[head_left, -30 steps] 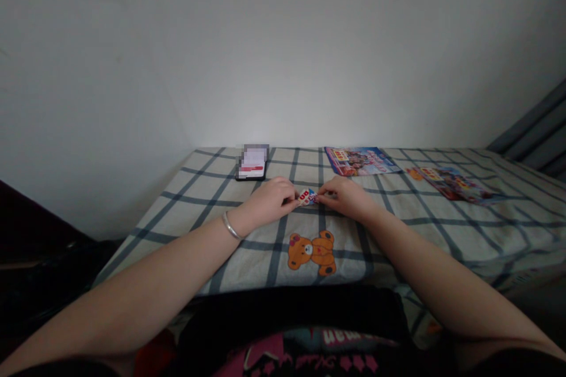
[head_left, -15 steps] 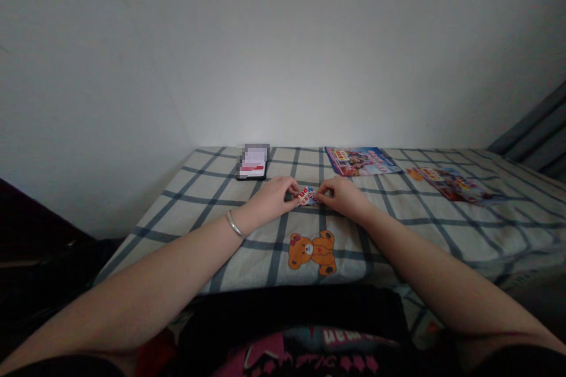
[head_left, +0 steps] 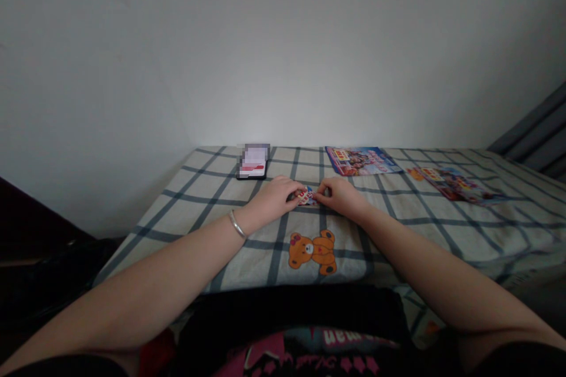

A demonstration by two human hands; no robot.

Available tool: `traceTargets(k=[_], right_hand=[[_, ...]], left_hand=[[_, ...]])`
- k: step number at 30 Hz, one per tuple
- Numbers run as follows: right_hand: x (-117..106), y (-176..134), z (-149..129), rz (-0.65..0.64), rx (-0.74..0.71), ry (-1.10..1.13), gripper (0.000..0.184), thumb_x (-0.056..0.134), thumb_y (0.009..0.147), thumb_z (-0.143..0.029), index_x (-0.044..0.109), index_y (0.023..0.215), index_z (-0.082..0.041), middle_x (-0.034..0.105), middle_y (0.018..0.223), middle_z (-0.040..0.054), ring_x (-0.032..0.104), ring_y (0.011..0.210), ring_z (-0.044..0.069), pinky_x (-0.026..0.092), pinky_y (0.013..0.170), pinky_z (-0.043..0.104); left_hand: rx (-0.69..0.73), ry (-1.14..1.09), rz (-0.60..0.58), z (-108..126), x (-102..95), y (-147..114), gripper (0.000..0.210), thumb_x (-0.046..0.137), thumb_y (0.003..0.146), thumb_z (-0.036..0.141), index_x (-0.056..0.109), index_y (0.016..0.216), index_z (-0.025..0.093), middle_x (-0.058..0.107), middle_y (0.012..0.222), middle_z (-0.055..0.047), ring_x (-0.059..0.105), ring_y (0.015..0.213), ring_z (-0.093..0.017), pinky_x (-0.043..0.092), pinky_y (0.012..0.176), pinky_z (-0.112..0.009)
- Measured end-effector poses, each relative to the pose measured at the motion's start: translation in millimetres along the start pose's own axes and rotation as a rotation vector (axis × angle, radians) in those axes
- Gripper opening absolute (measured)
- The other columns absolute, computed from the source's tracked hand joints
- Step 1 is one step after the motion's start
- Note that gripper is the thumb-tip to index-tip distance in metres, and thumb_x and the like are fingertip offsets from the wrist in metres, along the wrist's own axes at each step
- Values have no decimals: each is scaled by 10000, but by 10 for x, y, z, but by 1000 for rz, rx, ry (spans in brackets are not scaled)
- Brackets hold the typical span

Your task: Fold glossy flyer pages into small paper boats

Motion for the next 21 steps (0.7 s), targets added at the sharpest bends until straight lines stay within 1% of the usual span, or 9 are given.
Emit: traceTargets(k=[3, 6, 11, 17, 19, 21], right_hand=[[-6, -3, -1, -3, 17, 16, 126, 681, 821, -280, 669, 733, -191, 664, 724, 21, 545, 666, 147, 367, 609, 250], [-11, -1, -4, 4, 20, 22, 125, 687, 812, -279, 669, 722, -194, 671, 728, 21, 549, 662, 148, 373, 607, 252], [-5, 3, 12, 20, 33, 43, 128, 693, 804, -280, 664, 710, -198, 660, 695, 8, 532, 617, 134, 362, 570, 243], [11, 8, 48, 7, 33, 47, 89, 695, 798, -279, 685, 766, -197, 665, 697, 1, 526, 605, 126, 343, 553, 241], [9, 6, 42, 4, 2, 49, 86, 692, 807, -285, 702, 789, -202, 684, 718, 3, 547, 633, 131, 355, 575, 243], [6, -1, 17, -2, -54, 54, 82, 696, 811, -293, 724, 816, -215, 710, 754, 4, 576, 677, 140, 379, 614, 248]], left_hand=[[47, 105, -26, 38, 6, 7, 196, 623, 914, 241, 696, 1094, 217, 716, 955, -33, 614, 918, -200, 440, 854, -356], [49, 195, -28, 54, 5, 12, 182, 610, 929, 281, 715, 1069, 234, 712, 907, -26, 601, 898, -203, 405, 874, -382], [56, 237, -27, 68, 27, 10, 176, 586, 945, 288, 729, 1036, 242, 682, 905, -35, 556, 909, -198, 369, 913, -390], [40, 256, -75, 94, 22, 14, 186, 579, 948, 272, 733, 1044, 231, 644, 902, -50, 537, 909, -199, 403, 867, -361], [29, 260, -86, 96, 18, 13, 188, 576, 949, 269, 731, 1047, 228, 647, 928, -52, 549, 919, -199, 420, 854, -352], [29, 257, -92, 95, 26, 10, 198, 564, 954, 259, 722, 1066, 220, 658, 1016, -58, 563, 966, -202, 433, 869, -351]])
Point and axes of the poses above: each hand's wrist, its own y-axis towards the middle knuckle, its own x-axis out of the palm, z = x × y, the point moved 6 cm from there along y, towards the middle knuckle
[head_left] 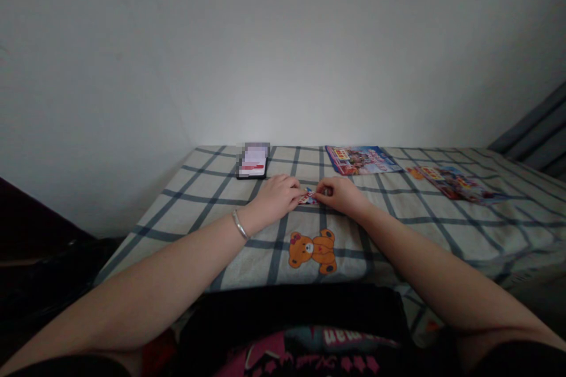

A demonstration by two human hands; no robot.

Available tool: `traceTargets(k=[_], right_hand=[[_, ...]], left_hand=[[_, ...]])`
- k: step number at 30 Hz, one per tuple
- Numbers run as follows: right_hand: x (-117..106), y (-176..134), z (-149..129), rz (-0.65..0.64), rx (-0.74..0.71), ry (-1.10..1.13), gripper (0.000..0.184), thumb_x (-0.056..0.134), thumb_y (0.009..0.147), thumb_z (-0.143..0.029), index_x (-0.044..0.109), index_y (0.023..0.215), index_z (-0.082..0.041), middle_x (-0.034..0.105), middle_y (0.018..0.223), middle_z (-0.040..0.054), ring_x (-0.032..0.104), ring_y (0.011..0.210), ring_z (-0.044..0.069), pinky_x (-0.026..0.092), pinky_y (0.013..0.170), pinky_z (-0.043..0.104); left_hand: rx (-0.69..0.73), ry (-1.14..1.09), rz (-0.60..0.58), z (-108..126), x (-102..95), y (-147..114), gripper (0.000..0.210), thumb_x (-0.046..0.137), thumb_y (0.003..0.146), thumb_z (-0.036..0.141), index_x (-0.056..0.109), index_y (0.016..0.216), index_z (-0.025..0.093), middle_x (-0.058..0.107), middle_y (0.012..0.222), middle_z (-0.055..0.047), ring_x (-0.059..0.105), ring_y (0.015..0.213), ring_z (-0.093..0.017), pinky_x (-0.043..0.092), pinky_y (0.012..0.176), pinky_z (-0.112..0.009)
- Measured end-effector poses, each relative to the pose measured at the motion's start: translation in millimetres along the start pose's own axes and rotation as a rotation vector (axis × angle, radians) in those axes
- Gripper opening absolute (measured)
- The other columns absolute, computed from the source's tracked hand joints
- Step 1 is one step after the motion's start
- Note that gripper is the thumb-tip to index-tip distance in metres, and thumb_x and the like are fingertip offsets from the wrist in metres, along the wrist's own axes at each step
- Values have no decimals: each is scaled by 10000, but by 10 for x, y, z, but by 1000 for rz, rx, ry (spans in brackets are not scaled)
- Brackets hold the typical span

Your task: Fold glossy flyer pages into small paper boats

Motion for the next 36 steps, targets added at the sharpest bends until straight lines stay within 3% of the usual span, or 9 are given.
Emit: traceTargets(k=[3, 6, 10, 18, 23, 30, 33, 36], right_hand=[[-8, -20, -48, -4, -94, -16, 119, 732, 798, -321, 754, 879, -237, 740, 824, 14, 617, 761, 167, 418, 689, 270], [-22, -42, -97, 10, -189, -69, 164, 752, 794, -348, 766, 913, -236, 745, 905, 46, 636, 873, 201, 438, 799, 308], [-25, -53, -125, 15, -262, -78, 141, 750, 809, -336, 767, 900, -230, 742, 964, 51, 633, 948, 209, 426, 892, 342], [-36, -39, -129, 15, -292, -55, 113, 760, 806, -308, 761, 892, -234, 752, 919, 29, 639, 902, 195, 413, 888, 347], [-75, -106, -275, 40, -392, -101, 67, 709, 848, -263, 762, 882, -242, 749, 982, 40, 595, 939, 206, 411, 887, 350], [-86, -149, -380, 3, -450, -164, 151, 617, 888, -211, 763, 904, -247, 749, 919, 40, 573, 899, 212, 421, 834, 338], [-68, -147, -385, -16, -470, -185, 176, 599, 881, -173, 758, 898, -245, 744, 925, 33, 579, 900, 208, 425, 845, 335], [-60, -146, -383, -20, -469, -184, 181, 588, 879, -167, 752, 900, -241, 738, 942, 27, 590, 918, 202, 430, 853, 326]], left_hand=[[16, -6, 7, 3, 17, -1, 211, 542, 962, 235, 705, 1097, 238, 660, 1184, -42, 563, 1076, -211, 398, 992, -408], [20, -23, 1, 0, 32, 7, 219, 542, 956, 211, 690, 1113, 247, 669, 1224, -21, 556, 1139, -213, 290, 1107, -483], [19, -60, -19, -15, 57, 25, 219, 542, 946, 200, 676, 1118, 199, 686, 1172, -50, 580, 1102, -201, 358, 1064, -424], [70, -59, -23, -28, 94, 47, 201, 532, 960, 223, 648, 1118, 179, 684, 1109, -61, 592, 1060, -203, 423, 977, -369], [30, -32, -35, -14, 58, 45, 152, 551, 953, 223, 656, 1050, 173, 683, 1074, -58, 590, 1037, -208, 413, 964, -369], [42, -51, -30, -14, 76, 45, 150, 535, 955, 216, 656, 1033, 174, 683, 1050, -59, 593, 1008, -205, 436, 927, -360], [69, -42, 5, -14, 71, 27, 152, 540, 948, 204, 659, 1041, 191, 678, 1101, -52, 557, 1114, -219, 396, 1014, -401], [116, -9, 49, 9, 33, 2, 179, 557, 924, 162, 667, 1050, 224, 663, 1201, -27, 480, 1246, -239, 270, 1130, -479]])
Point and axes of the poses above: each hand's wrist, its own y-axis towards the middle knuckle, its own x-axis out of the palm, z = x × y, the point moved 6 cm from there along y, towards the middle knuckle
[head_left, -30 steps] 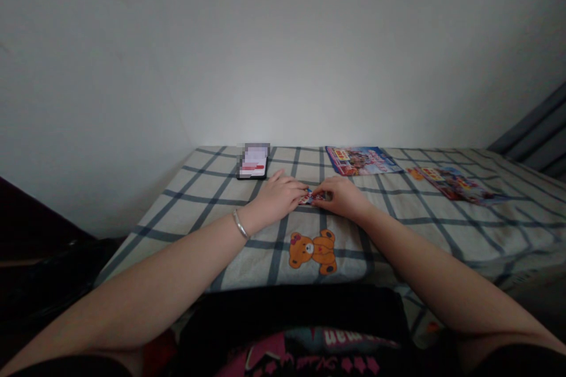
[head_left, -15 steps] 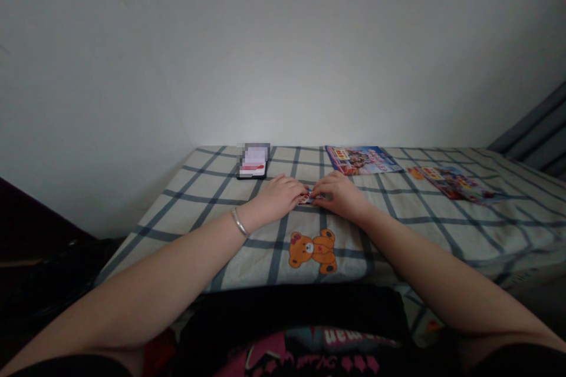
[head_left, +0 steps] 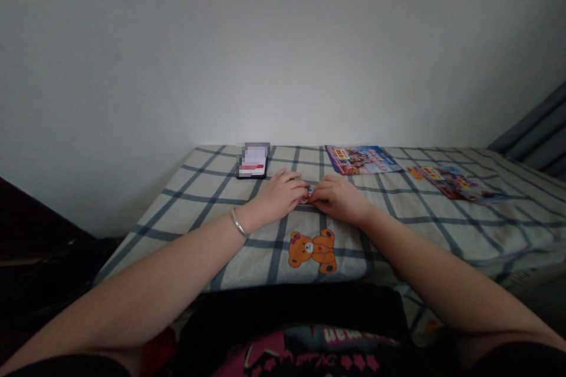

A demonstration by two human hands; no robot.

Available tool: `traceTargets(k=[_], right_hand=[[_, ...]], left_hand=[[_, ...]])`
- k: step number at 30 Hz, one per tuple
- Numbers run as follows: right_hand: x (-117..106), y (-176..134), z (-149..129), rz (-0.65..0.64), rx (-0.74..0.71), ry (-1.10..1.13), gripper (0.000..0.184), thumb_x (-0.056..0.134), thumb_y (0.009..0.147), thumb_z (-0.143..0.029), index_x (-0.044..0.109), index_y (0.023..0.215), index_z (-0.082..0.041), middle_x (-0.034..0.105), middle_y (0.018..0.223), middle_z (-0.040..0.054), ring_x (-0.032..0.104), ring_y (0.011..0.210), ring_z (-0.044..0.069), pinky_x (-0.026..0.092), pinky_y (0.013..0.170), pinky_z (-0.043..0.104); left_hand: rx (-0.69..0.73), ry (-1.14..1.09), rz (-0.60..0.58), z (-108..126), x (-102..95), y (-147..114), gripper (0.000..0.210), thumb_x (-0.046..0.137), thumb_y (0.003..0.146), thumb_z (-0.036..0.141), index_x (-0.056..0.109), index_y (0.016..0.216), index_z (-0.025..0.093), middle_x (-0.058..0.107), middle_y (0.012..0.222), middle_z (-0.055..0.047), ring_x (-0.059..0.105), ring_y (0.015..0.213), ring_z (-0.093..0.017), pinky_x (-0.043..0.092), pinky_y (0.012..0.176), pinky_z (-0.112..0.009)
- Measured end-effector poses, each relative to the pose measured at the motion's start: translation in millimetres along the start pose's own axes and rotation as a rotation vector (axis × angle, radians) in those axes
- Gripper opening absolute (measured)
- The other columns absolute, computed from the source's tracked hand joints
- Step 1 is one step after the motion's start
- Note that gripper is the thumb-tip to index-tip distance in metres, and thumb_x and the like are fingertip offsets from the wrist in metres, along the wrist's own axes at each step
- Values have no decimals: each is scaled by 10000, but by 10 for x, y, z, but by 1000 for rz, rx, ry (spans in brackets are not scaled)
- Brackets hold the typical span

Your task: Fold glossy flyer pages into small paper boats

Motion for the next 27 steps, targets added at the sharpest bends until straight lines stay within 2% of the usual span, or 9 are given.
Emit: traceTargets(k=[2, 5, 9, 15, 21, 27], right_hand=[[5, -2, 2, -8, 10, 0, 179, 588, 873, -164, 748, 906, -238, 734, 940, 30, 597, 921, 201, 431, 850, 323], [14, -3, -4, -37, 22, -21, 185, 589, 856, -143, 739, 920, -231, 727, 919, 42, 604, 909, 202, 427, 835, 321], [9, 2, -51, -71, 14, -80, 162, 581, 865, -144, 718, 927, -204, 713, 896, 59, 607, 876, 200, 412, 800, 316], [-17, 9, -106, -87, -12, -159, 153, 587, 867, -146, 713, 941, -191, 705, 895, 62, 598, 854, 200, 371, 766, 323], [-37, -31, -39, -81, -11, -187, 155, 593, 839, -122, 723, 882, -195, 691, 859, 41, 580, 844, 189, 359, 756, 317], [-57, -71, 0, -97, -7, -229, 144, 578, 824, -120, 707, 835, -180, 675, 837, 47, 557, 809, 181, 343, 723, 315]], left_hand=[[36, 13, -10, 25, -22, -9, 185, 562, 908, 136, 676, 1018, 231, 680, 1160, -18, 500, 1217, -232, 242, 1147, -490], [82, 28, -48, 62, -61, -17, 182, 565, 893, 112, 680, 971, 229, 698, 1068, -25, 545, 1148, -218, 281, 1123, -465], [148, 89, -92, 132, -111, -23, 199, 565, 892, 93, 676, 993, 225, 700, 1056, -34, 560, 1126, -219, 317, 1085, -445], [150, 129, -105, 163, -162, -16, 179, 572, 909, 118, 690, 989, 228, 709, 1043, -25, 567, 1102, -210, 319, 1066, -425], [180, 130, -133, 89, -177, -47, 228, 610, 887, 128, 695, 1048, 266, 699, 1058, -3, 573, 1080, -194, 329, 1063, -419], [236, 181, -122, 83, -241, -90, 239, 597, 897, 109, 697, 1027, 282, 710, 1060, 16, 545, 1166, -185, 242, 1149, -436]])
Point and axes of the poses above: each hand's wrist, its own y-axis towards the middle knuckle, its own x-axis out of the palm, z = x × y, the point moved 6 cm from there along y, towards the middle knuckle
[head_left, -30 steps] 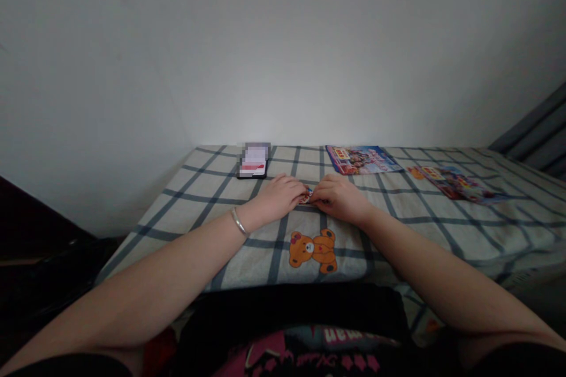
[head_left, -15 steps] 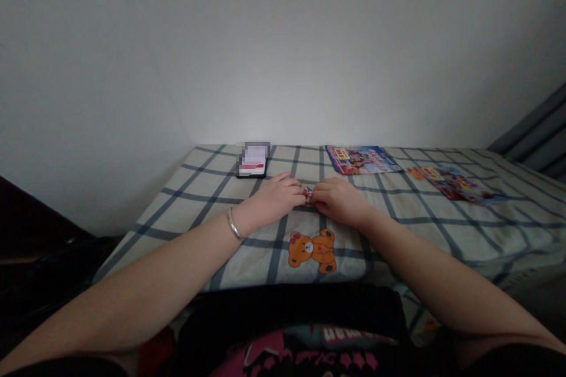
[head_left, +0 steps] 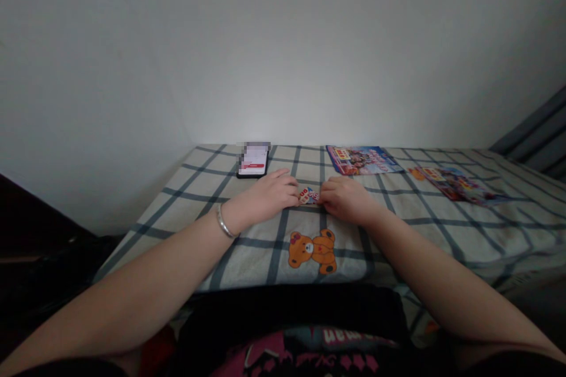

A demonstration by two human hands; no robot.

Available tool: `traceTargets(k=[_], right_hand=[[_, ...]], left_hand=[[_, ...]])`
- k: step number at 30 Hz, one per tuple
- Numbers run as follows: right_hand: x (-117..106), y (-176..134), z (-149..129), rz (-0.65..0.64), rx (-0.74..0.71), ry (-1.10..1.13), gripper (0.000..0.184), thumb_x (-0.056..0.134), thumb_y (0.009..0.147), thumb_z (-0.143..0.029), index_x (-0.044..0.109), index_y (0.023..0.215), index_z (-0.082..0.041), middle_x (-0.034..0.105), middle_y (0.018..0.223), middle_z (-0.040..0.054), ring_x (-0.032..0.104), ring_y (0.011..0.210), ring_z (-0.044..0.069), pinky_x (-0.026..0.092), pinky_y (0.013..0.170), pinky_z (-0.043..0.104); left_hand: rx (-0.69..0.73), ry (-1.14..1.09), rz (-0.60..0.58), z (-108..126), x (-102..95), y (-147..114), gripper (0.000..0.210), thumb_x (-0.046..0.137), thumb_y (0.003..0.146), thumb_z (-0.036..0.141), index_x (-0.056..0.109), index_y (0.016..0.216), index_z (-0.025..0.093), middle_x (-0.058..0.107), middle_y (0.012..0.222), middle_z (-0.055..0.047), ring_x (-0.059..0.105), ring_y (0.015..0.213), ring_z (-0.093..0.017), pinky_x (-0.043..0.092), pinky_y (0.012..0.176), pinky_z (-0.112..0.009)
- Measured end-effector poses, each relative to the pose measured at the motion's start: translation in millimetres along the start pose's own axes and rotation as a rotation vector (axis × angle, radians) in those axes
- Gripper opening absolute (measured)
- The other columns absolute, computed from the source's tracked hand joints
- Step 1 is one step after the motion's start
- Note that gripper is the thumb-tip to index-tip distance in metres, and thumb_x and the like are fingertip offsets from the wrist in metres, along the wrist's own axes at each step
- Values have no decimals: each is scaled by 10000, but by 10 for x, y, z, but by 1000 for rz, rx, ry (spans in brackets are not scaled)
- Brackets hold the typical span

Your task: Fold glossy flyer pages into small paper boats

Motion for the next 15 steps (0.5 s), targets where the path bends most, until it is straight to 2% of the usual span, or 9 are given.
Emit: traceTargets(k=[8, 15], right_hand=[[-31, -38, 42, -25, 2, 13, 163, 573, 806, -115, 722, 807, -183, 681, 829, 39, 566, 807, 181, 361, 725, 305], [-34, -56, 63, -53, -11, 21, 164, 581, 807, -115, 729, 799, -184, 693, 827, 39, 577, 812, 183, 392, 731, 302]], left_hand=[[6, -145, -35, -29, -100, -13, 250, 601, 859, 76, 733, 1004, 230, 729, 1006, -26, 591, 1064, -184, 424, 998, -370], [-1, -172, -74, -57, -78, -30, 284, 589, 802, 45, 750, 963, 213, 739, 979, -24, 602, 1041, -208, 452, 964, -374]])
Point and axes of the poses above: each hand's wrist, its own y-axis towards the middle knuckle, its own x-axis out of the palm, z = x × y, the point moved 6 cm from there along y, towards the middle knuckle
